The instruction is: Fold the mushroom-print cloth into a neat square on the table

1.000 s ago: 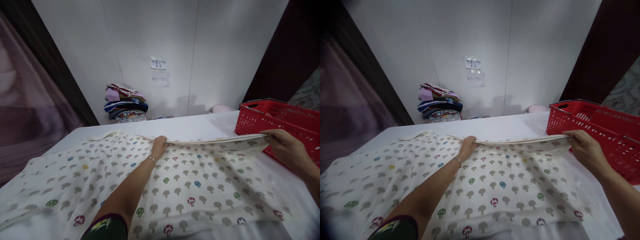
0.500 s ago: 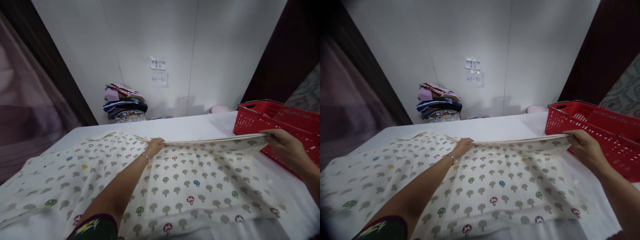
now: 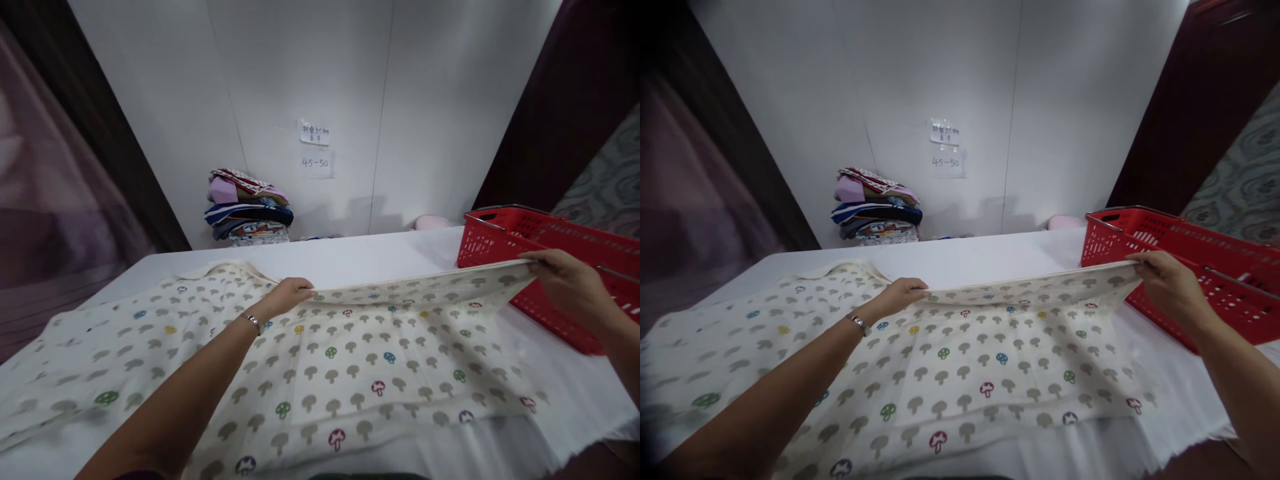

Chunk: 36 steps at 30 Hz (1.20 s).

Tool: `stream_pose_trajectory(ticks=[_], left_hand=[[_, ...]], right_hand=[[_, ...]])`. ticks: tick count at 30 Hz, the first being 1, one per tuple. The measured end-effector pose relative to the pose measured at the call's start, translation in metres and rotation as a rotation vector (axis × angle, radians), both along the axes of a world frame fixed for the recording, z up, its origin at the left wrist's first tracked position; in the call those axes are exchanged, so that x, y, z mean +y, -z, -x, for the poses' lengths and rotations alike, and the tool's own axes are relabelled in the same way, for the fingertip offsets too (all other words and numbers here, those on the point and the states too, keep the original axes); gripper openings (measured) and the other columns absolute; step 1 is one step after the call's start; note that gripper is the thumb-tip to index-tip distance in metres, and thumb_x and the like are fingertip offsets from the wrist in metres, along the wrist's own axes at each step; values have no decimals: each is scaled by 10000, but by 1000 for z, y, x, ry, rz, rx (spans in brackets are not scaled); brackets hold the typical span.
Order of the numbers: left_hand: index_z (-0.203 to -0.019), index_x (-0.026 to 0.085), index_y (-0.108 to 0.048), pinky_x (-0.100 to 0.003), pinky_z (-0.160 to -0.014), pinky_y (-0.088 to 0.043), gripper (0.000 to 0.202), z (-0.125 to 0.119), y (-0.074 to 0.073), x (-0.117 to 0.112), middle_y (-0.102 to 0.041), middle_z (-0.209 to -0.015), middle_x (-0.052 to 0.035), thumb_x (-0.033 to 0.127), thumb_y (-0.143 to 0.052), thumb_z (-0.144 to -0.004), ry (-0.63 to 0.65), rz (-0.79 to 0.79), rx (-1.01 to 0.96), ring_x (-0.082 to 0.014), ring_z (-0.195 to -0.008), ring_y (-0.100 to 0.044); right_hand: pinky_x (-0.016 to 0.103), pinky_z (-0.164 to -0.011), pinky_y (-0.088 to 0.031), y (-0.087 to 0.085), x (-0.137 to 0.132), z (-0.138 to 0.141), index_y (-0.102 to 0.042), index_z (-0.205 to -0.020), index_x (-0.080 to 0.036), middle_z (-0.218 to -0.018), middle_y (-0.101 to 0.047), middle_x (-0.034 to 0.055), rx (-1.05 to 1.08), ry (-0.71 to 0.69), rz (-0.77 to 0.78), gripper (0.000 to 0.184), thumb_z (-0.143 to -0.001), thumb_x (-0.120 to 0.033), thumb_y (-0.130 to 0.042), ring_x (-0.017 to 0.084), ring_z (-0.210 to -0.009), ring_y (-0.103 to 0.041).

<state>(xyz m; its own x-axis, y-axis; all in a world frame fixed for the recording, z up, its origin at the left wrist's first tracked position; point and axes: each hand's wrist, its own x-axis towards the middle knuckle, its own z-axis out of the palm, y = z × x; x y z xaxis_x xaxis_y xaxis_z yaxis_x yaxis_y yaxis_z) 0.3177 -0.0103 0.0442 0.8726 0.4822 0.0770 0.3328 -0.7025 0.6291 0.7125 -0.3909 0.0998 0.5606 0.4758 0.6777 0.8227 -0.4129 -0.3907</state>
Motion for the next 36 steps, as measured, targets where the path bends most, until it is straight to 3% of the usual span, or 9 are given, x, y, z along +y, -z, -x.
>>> stream_pose_trajectory(ticks=[6, 9, 13, 16, 19, 25, 29, 33, 36], left_hand=[[-799, 214, -611, -228, -666, -429, 320, 32, -44, -36, -650, -805, -19, 463, -419, -850, 47, -170, -129, -166, -757, -578], [-835, 249, -623, -224, -667, -433, 281, 53, -53, -53, -652, -818, -15, 454, -432, -854, 145, -224, -83, -169, -755, -585], [-915, 292, -645, -216, -684, -450, 249, 77, -31, -63, -668, -886, -9, 425, -441, -866, 233, -211, 25, -173, -800, -611], [-921, 293, -654, -220, -697, -465, 251, 89, -7, -61, -676, -932, -11, 435, -456, -863, 192, -221, 63, -183, -834, -624], [-933, 295, -668, -238, -690, -481, 272, 98, 8, -54, -683, -970, -20, 453, -460, -859, 142, -256, 86, -201, -849, -630], [-907, 318, -686, -306, -780, -498, 271, 111, 13, -31, -693, -951, -26, 476, -478, -834, 93, -328, 43, -226, -896, -620], [-848, 411, -654, -359, -815, -501, 217, 117, 15, -10, -695, -904, 72, 530, -479, -800, 68, -394, -1, -218, -883, -617], [-786, 409, -642, -347, -765, -507, 270, 120, 18, 8, -693, -878, 97, 592, -445, -769, 66, -416, 9, -216, -843, -618], [-750, 392, -636, -314, -697, -504, 294, 115, 25, 26, -692, -832, 105, 597, -427, -768, -3, -315, 75, -194, -791, -623]], right_hand=[[317, -796, -453, -28, -18, 17, -631, -912, -194, -906, -633, 72, -53, 12, -42, 241, -749, -288, -481, 195, -835, -585], [314, -794, -452, -35, -34, 25, -633, -931, -192, -918, -617, 73, -120, -7, -10, 241, -778, -278, -469, 190, -844, -577], [324, -745, -462, -29, -58, 40, -627, -928, -184, -913, -599, 89, -229, 11, 86, 238, -811, -268, -438, 206, -831, -574], [350, -772, -463, -17, -72, 52, -611, -941, -192, -954, -602, 96, -265, 21, 168, 229, -828, -273, -429, 228, -876, -579], [360, -792, -464, -6, -85, 59, -597, -946, -198, -974, -607, 97, -265, 49, 216, 225, -833, -269, -416, 235, -896, -586], [376, -746, -494, 22, -103, 46, -580, -942, -218, -938, -643, 81, -155, 111, 239, 238, -793, -265, -400, 241, -845, -619], [403, -718, -510, 38, -107, 36, -598, -915, -238, -885, -667, 72, -144, 148, 309, 244, -774, -286, -404, 265, -826, -627], [398, -613, -511, 45, -99, 32, -627, -887, -264, -864, -688, 63, -132, 237, 364, 250, -756, -293, -417, 282, -760, -647], [344, -515, -498, 48, -78, 24, -636, -825, -275, -732, -693, 24, 43, 158, 330, 211, -735, -267, -446, 242, -611, -650]])
